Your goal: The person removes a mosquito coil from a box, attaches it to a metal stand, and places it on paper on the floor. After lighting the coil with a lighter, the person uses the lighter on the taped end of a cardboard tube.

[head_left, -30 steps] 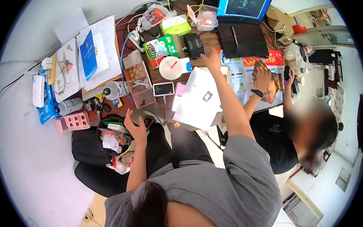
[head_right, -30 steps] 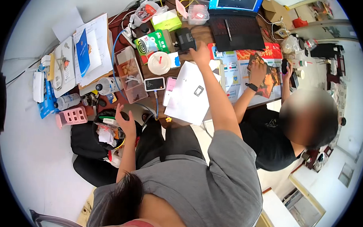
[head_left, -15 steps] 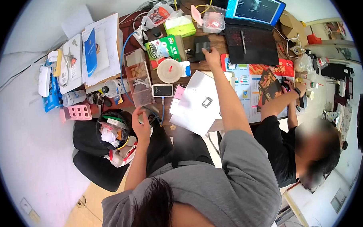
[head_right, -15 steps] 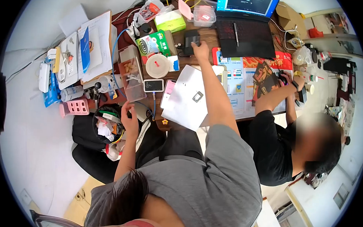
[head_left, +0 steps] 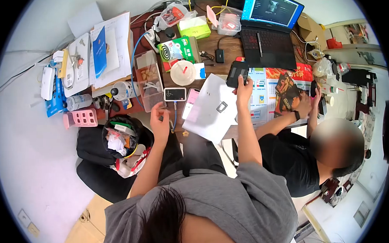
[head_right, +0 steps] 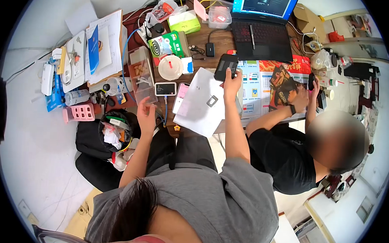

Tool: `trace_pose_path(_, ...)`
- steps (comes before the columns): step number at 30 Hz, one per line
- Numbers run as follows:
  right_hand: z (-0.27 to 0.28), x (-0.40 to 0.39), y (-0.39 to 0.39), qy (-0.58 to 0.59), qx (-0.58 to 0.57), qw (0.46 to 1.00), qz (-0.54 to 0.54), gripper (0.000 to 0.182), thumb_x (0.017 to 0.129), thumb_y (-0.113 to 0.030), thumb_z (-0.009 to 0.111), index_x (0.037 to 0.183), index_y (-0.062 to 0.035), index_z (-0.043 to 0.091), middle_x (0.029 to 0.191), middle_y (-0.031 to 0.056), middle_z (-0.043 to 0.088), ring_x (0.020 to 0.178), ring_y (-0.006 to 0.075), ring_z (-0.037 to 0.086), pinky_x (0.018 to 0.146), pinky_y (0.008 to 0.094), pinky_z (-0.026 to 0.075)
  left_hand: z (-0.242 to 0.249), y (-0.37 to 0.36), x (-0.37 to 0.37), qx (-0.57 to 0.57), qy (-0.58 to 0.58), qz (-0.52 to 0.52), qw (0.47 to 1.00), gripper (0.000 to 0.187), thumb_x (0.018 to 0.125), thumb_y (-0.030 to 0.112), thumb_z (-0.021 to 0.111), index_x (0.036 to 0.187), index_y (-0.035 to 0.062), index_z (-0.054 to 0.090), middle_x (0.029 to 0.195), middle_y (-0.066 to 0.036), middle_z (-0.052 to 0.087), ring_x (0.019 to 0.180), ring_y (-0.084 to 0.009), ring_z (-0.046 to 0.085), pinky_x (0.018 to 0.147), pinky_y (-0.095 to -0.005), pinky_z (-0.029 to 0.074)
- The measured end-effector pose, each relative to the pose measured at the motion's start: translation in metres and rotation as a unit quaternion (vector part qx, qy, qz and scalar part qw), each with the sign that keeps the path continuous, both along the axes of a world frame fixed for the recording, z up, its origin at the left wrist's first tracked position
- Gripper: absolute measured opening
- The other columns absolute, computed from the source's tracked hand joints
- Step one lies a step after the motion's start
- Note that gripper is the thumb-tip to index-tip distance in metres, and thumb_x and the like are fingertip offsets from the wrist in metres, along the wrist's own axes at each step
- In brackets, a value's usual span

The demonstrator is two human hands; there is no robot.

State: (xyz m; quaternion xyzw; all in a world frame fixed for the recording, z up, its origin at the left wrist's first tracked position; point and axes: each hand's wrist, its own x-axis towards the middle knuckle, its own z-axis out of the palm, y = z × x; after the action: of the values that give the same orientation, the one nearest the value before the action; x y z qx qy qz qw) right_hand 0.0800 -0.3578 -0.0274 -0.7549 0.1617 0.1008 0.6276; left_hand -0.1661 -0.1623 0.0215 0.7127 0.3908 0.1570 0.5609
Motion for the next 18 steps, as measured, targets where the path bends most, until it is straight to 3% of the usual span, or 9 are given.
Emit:
trace_pose_path(3, 0.003, 0.019, 0.003, -0.007, -0.058, 0.994, 0.096, 0.036, 0.086, -0.024, 0.062, 0.106, 0.0035, 0.051, 0.063, 0.007, 0.056, 0.036, 0.0114, 0.05, 0.033, 0.0229, 0.037, -0.083, 0.02, -0.034, -0.118, 0.07, 0.086, 0.987, 0.04, 0.086, 0.009, 0.056, 0.125, 0.0026, 0.046, 0.095, -0.007, 0.06, 0.081, -0.012, 0.055, 0.07, -0.0245, 0.045)
trace_pose_path(4, 0.001, 0.024, 0.003, -0.003, -0.071, 0.988, 0.138, 0.037, 0.086, -0.024, 0.062, 0.107, 0.0042, 0.05, 0.063, 0.0074, 0.057, 0.037, 0.0119, 0.051, 0.033, 0.023, 0.038, -0.092, 0.025, -0.038, -0.222, 0.106, 0.142, 0.959, 0.046, 0.087, 0.015, 0.057, 0.129, 0.003, 0.042, 0.097, -0.008, 0.058, 0.086, -0.0156, 0.056, 0.074, -0.0284, 0.047)
trace_pose_path(7, -0.009, 0.035, 0.012, 0.106, 0.007, 0.985, 0.134, 0.039, 0.087, -0.024, 0.062, 0.11, 0.006, 0.051, 0.064, 0.008, 0.057, 0.038, 0.0128, 0.052, 0.033, 0.0232, 0.039, -0.136, 0.042, -0.048, -0.398, 0.108, 0.242, 0.878, 0.049, 0.086, 0.021, 0.056, 0.13, 0.0032, 0.041, 0.096, -0.009, 0.056, 0.087, -0.0194, 0.057, 0.075, -0.0329, 0.049)
trace_pose_path(11, -0.052, 0.054, 0.025, 0.013, -0.013, 0.997, 0.081, 0.04, 0.088, -0.026, 0.06, 0.115, 0.0027, 0.053, 0.068, 0.0086, 0.059, 0.039, 0.0129, 0.054, 0.034, 0.024, 0.041, -0.159, 0.056, -0.042, -0.402, 0.11, 0.233, 0.879, 0.047, 0.086, 0.022, 0.055, 0.126, 0.0031, 0.039, 0.091, -0.008, 0.055, 0.081, -0.0198, 0.058, 0.066, -0.0347, 0.051)
trace_pose_path(12, -0.06, 0.062, 0.025, 0.009, -0.007, 0.996, 0.094, 0.041, 0.088, -0.024, 0.06, 0.119, 0.0011, 0.052, 0.078, 0.0103, 0.06, 0.047, 0.0155, 0.058, 0.035, 0.024, 0.042, -0.163, 0.059, -0.045, -0.406, 0.116, 0.23, 0.877, 0.046, 0.086, 0.02, 0.056, 0.125, 0.0036, 0.039, 0.089, -0.008, 0.055, 0.076, -0.019, 0.057, 0.063, -0.0341, 0.051)
trace_pose_path(14, -0.125, 0.09, 0.021, -0.171, -0.16, 0.963, 0.129, 0.042, 0.086, -0.021, 0.061, 0.12, 0.0011, 0.051, 0.085, 0.0133, 0.061, 0.053, 0.0213, 0.061, 0.042, 0.0285, 0.047, -0.172, 0.066, -0.046, -0.414, 0.127, 0.219, 0.874, 0.043, 0.085, 0.016, 0.056, 0.123, 0.0046, 0.039, 0.084, -0.006, 0.055, 0.067, -0.0173, 0.057, 0.057, -0.0329, 0.051)
trace_pose_path(16, -0.088, 0.083, 0.041, -0.371, -0.38, 0.843, 0.082, 0.039, 0.082, -0.014, 0.061, 0.117, 0.0002, 0.054, 0.103, 0.0205, 0.059, 0.07, 0.033, 0.063, 0.064, 0.0384, 0.052, -0.155, 0.055, -0.042, -0.339, 0.154, 0.281, 0.884, 0.041, 0.083, 0.012, 0.056, 0.121, 0.006, 0.04, 0.079, -0.005, 0.054, 0.06, -0.0156, 0.055, 0.053, -0.0313, 0.05)
trace_pose_path(18, -0.057, 0.085, 0.074, -0.363, -0.319, 0.86, 0.166, 0.034, 0.08, -0.016, 0.063, 0.111, -0.0027, 0.059, 0.102, 0.0195, 0.061, 0.076, 0.0345, 0.063, 0.073, 0.0402, 0.051, -0.128, 0.045, -0.04, -0.325, 0.152, 0.288, 0.888, 0.04, 0.082, 0.005, 0.056, 0.119, 0.0079, 0.042, 0.077, -0.005, 0.054, 0.058, -0.0132, 0.053, 0.051, -0.0287, 0.05)
